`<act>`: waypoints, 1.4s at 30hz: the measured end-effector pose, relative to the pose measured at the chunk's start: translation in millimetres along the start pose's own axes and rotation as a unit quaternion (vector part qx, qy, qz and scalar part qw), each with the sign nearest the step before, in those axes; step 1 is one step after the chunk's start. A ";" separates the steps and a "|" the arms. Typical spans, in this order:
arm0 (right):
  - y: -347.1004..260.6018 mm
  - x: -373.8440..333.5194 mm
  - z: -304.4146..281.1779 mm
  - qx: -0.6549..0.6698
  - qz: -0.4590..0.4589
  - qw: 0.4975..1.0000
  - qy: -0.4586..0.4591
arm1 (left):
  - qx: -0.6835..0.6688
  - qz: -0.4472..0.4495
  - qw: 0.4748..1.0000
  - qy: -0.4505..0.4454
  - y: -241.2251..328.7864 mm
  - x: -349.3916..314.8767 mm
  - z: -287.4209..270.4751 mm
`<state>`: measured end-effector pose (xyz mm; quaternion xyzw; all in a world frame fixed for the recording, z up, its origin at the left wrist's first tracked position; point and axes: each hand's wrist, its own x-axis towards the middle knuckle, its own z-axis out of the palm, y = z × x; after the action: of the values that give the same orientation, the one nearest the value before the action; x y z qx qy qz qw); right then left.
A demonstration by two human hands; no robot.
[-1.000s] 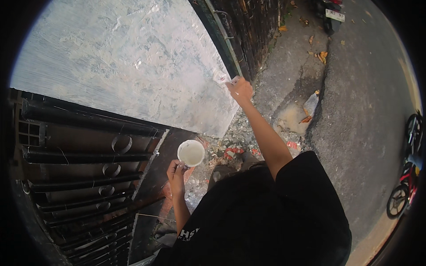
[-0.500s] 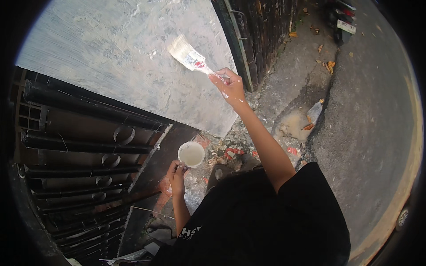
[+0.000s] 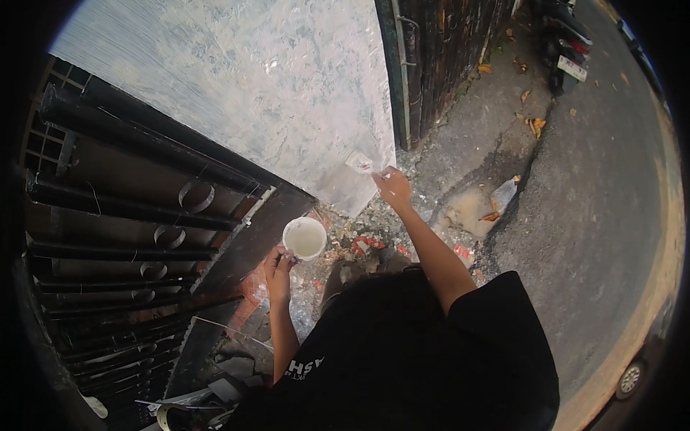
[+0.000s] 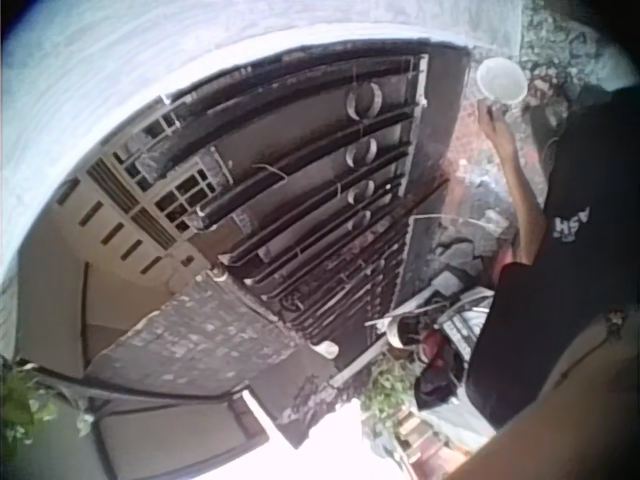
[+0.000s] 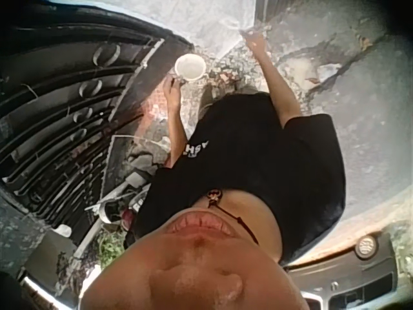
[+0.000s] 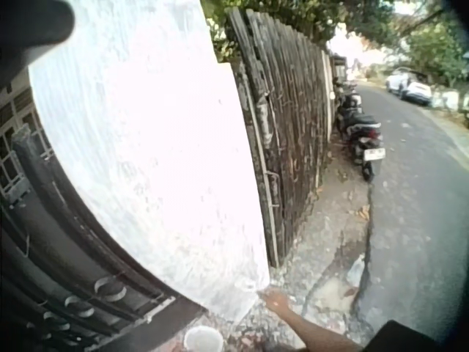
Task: The person paints a concrete wall pillar with white paint using a paint brush.
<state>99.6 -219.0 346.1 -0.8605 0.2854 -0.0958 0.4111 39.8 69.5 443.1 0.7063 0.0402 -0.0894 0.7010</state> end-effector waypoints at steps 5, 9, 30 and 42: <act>-28.9 12.8 -19.5 0.157 -0.031 0.987 -0.017 | -0.001 -0.011 1.000 0.016 -1.4 -5.4 -4.3; -70.1 -15.5 -73.0 0.381 -0.012 0.921 -0.087 | -0.004 -0.011 0.999 0.036 -12.0 -11.7 -13.9; 71.3 -3.1 0.3 0.036 0.023 0.997 -0.063 | -0.020 0.028 0.999 0.020 12.0 8.0 3.8; -71.4 -78.6 -185.9 0.103 -0.078 0.972 -0.198 | 0.019 0.043 0.997 -0.059 -4.7 24.7 30.6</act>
<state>-9.5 -260.0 525.7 -0.8350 0.1192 0.0159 0.5370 61.0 37.3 434.0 0.7143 -0.0334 -0.1015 0.6917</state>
